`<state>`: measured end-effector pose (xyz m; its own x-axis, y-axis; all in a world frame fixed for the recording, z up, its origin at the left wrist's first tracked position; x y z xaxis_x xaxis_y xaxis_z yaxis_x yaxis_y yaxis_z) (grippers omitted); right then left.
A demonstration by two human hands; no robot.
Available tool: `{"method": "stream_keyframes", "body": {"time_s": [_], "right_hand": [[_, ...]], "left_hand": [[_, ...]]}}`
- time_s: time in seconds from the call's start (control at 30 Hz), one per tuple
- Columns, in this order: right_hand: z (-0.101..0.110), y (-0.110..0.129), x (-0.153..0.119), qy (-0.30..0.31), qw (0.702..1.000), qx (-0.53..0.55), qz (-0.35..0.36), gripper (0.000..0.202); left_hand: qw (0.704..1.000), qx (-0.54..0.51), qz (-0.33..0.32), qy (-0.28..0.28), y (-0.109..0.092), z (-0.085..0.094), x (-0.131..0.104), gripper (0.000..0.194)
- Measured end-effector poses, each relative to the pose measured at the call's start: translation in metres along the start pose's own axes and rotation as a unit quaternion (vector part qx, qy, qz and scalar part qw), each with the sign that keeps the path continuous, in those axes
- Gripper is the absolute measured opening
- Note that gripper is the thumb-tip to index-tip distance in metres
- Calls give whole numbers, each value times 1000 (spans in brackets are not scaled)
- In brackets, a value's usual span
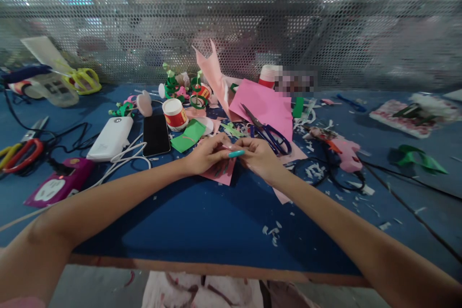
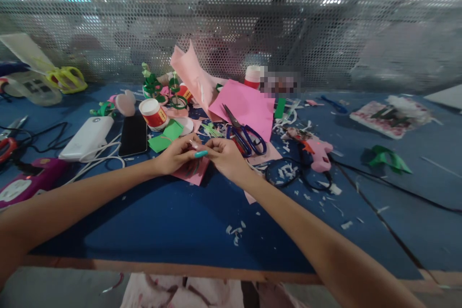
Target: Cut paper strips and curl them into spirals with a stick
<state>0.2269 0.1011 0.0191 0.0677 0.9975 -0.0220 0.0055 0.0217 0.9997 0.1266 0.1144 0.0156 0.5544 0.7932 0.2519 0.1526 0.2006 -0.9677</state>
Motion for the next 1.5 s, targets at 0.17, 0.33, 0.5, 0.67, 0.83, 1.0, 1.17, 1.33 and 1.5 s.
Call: {"method": "stream_keyframes", "body": {"time_s": [0.17, 0.33, 0.5, 0.67, 0.83, 1.0, 1.17, 1.33, 1.5], "right_hand": [[1, 0, -3, 4, 999, -30, 31, 37], [2, 2, -5, 31, 993, -72, 87, 35], [2, 2, -6, 37, 994, -69, 82, 36], [4, 0, -5, 28, 997, -52, 45, 38], [2, -3, -2, 29, 999, 11, -7, 33], [0, -4, -3, 6, 998, 46, -47, 35], [3, -9, -3, -20, 998, 43, -28, 33], [3, -9, -3, -21, 1000, 17, -15, 35], [3, -8, -3, -21, 1000, -1, -14, 36]], "left_hand": [[998, 46, -16, -41, 2, 6, 1, 26], [994, 91, -24, -64, 2, 9, 0, 24], [992, 108, -15, -60, 2, 8, 1, 24], [993, 97, -21, -56, 2, 8, 2, 22], [997, 63, -4, -35, -1, 4, 0, 20], [997, 68, 4, -36, -1, 3, 1, 20], [982, 185, -14, -48, -1, 7, 3, 32], [984, 163, 1, -66, 0, 9, 2, 22], [989, 138, 14, -52, 3, 8, 2, 15]]}}
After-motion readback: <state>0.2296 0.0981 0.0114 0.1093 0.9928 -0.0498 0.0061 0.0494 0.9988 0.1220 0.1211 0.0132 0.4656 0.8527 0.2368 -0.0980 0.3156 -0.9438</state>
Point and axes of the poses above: each hand's wrist, its own x-axis towards the middle knuckle, its own z-axis out of the back of the hand, y = z × x, the point moved 5 cm from there along x, towards the middle knuckle, and after that the axes turned 15 degrees about -y, right-handed, at the moved point
